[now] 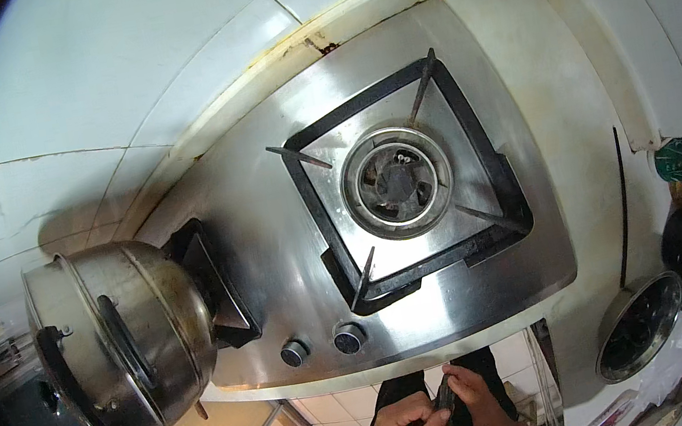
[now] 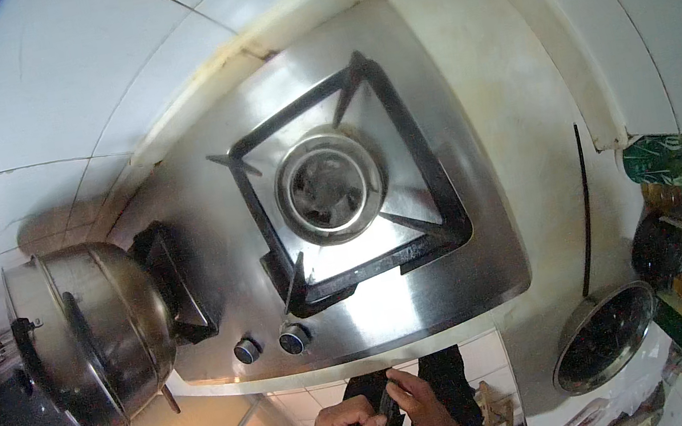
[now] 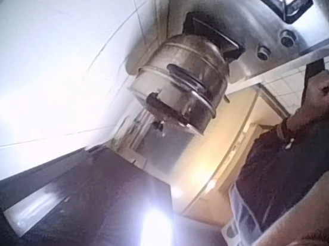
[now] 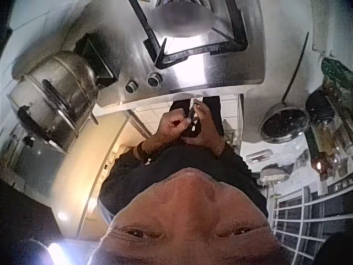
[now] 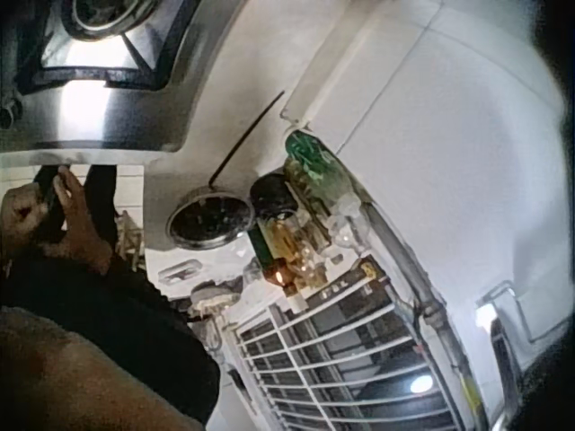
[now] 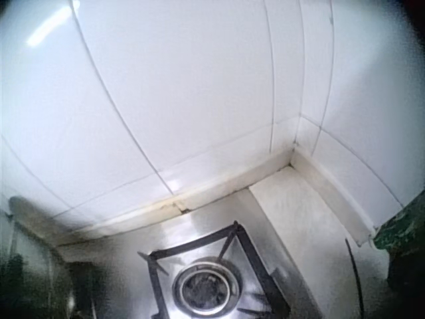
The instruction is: The person removes the burner grate and cap from a gas stove, inspects the components, and reassembles them. They handle the metal grate and burner cap by hand, placing them back onto the stove burner.
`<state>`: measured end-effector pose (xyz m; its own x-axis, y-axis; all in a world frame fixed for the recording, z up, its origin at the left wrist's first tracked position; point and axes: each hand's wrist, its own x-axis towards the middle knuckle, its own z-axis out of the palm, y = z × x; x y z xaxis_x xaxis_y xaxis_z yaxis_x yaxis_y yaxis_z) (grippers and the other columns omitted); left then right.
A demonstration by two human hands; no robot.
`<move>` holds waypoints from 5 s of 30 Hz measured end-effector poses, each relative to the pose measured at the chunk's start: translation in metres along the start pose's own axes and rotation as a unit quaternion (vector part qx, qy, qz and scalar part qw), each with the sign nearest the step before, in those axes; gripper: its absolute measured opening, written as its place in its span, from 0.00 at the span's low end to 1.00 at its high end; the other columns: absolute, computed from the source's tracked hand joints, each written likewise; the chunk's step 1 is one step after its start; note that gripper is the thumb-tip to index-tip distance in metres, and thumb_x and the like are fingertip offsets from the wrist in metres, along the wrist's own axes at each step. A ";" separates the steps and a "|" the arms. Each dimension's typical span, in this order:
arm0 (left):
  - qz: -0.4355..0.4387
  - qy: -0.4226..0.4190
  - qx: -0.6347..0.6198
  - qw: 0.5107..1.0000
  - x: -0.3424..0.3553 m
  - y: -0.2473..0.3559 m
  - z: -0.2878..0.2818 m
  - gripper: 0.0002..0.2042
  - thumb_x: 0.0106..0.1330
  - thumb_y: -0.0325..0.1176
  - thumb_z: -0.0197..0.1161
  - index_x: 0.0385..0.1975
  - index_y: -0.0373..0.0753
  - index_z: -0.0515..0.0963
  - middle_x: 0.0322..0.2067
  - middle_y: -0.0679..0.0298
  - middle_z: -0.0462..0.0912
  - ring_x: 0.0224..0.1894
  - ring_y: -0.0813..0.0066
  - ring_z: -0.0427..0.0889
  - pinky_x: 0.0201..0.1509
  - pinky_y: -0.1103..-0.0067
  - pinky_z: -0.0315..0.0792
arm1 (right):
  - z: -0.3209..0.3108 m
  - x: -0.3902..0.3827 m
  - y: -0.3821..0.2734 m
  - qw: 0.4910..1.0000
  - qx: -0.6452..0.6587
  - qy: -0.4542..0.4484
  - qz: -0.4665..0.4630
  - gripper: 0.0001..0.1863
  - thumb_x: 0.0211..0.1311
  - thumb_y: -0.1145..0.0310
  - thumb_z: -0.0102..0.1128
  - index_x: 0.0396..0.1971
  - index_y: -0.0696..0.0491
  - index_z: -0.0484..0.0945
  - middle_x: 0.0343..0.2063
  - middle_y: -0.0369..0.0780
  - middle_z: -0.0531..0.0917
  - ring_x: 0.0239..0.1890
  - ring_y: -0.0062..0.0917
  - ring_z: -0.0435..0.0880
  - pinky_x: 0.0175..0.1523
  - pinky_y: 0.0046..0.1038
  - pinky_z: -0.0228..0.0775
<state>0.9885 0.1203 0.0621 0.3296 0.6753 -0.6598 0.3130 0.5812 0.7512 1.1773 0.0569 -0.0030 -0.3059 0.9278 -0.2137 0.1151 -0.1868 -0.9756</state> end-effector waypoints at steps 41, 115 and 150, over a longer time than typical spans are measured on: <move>0.282 -0.025 0.046 0.958 -0.015 -0.007 -0.069 0.63 0.47 0.50 0.89 0.80 0.34 0.54 0.70 0.45 0.62 0.73 0.45 0.65 0.76 0.58 0.67 | 0.017 0.035 -0.091 0.913 0.369 0.048 0.165 0.80 0.36 0.49 0.94 0.84 0.53 0.42 0.79 0.49 0.59 0.80 0.42 0.62 0.82 0.50 0.56; 0.450 0.172 0.004 0.876 -0.027 0.023 -0.031 0.30 0.70 0.25 0.64 0.73 0.28 0.69 0.66 0.41 0.77 0.67 0.44 0.77 0.72 0.62 0.69 | 0.016 0.045 -0.156 0.736 0.625 0.223 0.136 0.72 0.59 0.28 0.69 0.80 0.52 0.28 0.67 0.63 0.61 0.69 0.65 0.67 0.72 0.61 0.67; 0.366 0.189 0.010 0.911 -0.020 -0.044 -0.055 0.22 0.67 0.28 0.68 0.61 0.31 0.78 0.59 0.49 0.82 0.66 0.47 0.76 0.72 0.59 0.68 | -0.043 0.201 -0.160 0.948 -0.295 0.115 -0.039 0.60 0.52 0.51 0.82 0.81 0.51 0.55 0.69 0.51 0.73 0.71 0.38 0.73 0.70 0.42 0.71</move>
<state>0.9194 0.1064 0.0437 0.1273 0.9891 0.0737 0.1501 -0.0927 0.9843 1.1383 0.2875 0.1121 -0.1290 0.9898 -0.0598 0.6295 0.0352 -0.7762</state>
